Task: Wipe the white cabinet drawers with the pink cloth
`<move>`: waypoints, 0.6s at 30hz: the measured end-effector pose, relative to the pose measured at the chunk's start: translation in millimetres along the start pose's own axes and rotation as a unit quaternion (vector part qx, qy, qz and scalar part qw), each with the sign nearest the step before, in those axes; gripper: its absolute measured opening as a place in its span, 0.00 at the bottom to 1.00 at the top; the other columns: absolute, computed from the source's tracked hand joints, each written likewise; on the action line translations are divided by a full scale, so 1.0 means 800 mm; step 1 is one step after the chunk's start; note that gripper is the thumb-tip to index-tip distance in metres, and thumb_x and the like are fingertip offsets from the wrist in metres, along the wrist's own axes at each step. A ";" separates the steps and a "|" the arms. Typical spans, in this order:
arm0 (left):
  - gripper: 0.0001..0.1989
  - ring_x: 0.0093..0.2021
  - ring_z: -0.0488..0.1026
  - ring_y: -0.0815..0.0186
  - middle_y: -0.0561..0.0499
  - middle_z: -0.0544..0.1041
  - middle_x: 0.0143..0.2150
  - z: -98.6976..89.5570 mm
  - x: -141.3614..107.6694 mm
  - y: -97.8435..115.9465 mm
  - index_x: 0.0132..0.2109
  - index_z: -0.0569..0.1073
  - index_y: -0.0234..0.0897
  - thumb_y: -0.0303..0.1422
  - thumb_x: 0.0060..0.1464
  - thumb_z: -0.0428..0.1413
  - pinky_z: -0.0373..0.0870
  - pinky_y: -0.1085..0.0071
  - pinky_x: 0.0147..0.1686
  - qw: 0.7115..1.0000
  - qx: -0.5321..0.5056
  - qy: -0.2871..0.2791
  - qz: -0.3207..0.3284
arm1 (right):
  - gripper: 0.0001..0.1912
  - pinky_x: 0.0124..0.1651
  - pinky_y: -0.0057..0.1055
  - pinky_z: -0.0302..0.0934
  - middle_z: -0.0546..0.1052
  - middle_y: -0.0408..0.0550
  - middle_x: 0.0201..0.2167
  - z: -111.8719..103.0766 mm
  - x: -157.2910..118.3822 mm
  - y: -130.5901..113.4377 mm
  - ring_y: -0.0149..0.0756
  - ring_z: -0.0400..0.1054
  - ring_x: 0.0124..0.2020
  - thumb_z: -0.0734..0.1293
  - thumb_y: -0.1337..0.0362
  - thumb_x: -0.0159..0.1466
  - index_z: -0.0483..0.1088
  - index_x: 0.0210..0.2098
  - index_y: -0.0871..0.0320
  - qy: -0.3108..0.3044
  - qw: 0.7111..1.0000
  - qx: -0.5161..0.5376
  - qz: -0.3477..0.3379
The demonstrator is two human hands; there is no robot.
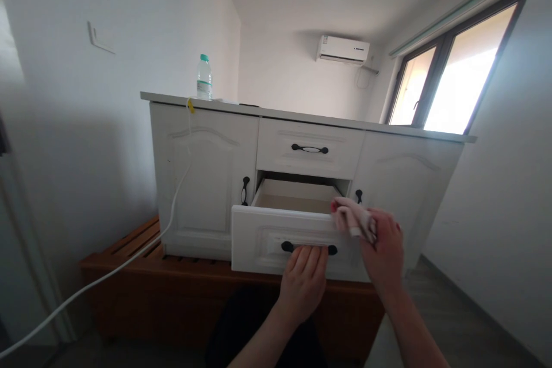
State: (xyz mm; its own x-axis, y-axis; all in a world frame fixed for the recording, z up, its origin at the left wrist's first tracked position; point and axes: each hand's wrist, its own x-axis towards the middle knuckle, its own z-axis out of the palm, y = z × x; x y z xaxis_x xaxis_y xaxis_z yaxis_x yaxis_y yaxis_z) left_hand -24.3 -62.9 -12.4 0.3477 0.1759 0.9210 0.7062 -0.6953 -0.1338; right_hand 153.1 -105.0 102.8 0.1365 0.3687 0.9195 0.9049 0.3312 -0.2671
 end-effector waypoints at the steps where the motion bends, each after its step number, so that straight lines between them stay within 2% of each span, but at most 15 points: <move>1: 0.21 0.56 0.70 0.60 0.48 0.80 0.55 -0.001 0.000 -0.001 0.62 0.71 0.33 0.29 0.64 0.48 0.60 0.61 0.64 1.000 -0.001 -0.005 0.003 | 0.12 0.52 0.45 0.60 0.75 0.53 0.44 0.009 0.003 -0.003 0.48 0.68 0.48 0.63 0.64 0.62 0.69 0.45 0.55 -0.015 0.998 -0.054 -0.008; 4: 0.22 0.57 0.70 0.61 0.50 0.79 0.56 -0.005 -0.001 -0.004 0.63 0.70 0.33 0.30 0.64 0.48 0.60 0.62 0.64 1.000 -0.003 -0.024 0.013 | 0.11 0.53 0.43 0.57 0.73 0.54 0.42 0.028 -0.001 -0.006 0.48 0.66 0.48 0.61 0.65 0.61 0.66 0.44 0.55 -0.039 0.990 -0.133 0.009; 8: 0.23 0.58 0.70 0.62 0.49 0.79 0.57 -0.005 -0.002 -0.004 0.65 0.69 0.35 0.32 0.65 0.48 0.58 0.63 0.66 1.000 0.003 -0.029 0.008 | 0.09 0.50 0.42 0.56 0.73 0.53 0.39 0.031 0.006 -0.007 0.49 0.67 0.44 0.59 0.64 0.62 0.65 0.42 0.56 -0.052 0.979 -0.196 0.016; 10: 0.23 0.57 0.70 0.62 0.49 0.79 0.57 -0.004 -0.002 -0.002 0.64 0.70 0.35 0.32 0.65 0.48 0.59 0.63 0.65 1.000 0.005 -0.026 0.001 | 0.08 0.45 0.39 0.55 0.74 0.52 0.36 0.030 0.024 -0.009 0.47 0.68 0.41 0.59 0.63 0.64 0.66 0.40 0.55 -0.109 0.968 -0.224 0.025; 14: 0.23 0.57 0.70 0.62 0.49 0.79 0.57 0.000 -0.003 0.002 0.64 0.70 0.34 0.31 0.64 0.49 0.59 0.64 0.65 1.000 0.002 -0.023 -0.009 | 0.11 0.33 0.35 0.46 0.76 0.50 0.31 0.034 0.068 -0.023 0.42 0.69 0.32 0.57 0.58 0.68 0.66 0.36 0.54 -0.283 0.920 -0.266 0.053; 16: 0.23 0.57 0.70 0.61 0.49 0.79 0.57 0.001 -0.003 0.003 0.64 0.70 0.34 0.31 0.65 0.48 0.58 0.63 0.66 1.000 0.001 -0.019 -0.015 | 0.12 0.32 0.34 0.45 0.78 0.50 0.34 0.039 0.082 -0.029 0.42 0.70 0.33 0.56 0.57 0.68 0.67 0.37 0.54 -0.342 0.902 -0.256 0.054; 18: 0.23 0.58 0.70 0.61 0.50 0.78 0.58 0.000 -0.003 0.003 0.64 0.70 0.35 0.32 0.65 0.48 0.56 0.63 0.67 1.000 0.002 -0.019 -0.020 | 0.13 0.33 0.34 0.47 0.79 0.51 0.36 0.045 0.093 -0.030 0.44 0.72 0.36 0.56 0.57 0.68 0.69 0.38 0.54 -0.374 0.896 -0.232 0.055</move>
State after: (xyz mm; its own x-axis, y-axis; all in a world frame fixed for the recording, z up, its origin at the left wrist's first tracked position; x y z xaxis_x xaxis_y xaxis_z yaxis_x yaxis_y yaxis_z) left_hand -23.5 -65.0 -14.9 0.3415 0.2304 0.9112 0.7222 -0.6848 -0.0975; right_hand 127.0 -54.3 167.4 0.0833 0.9134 0.3985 0.9965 -0.0753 -0.0358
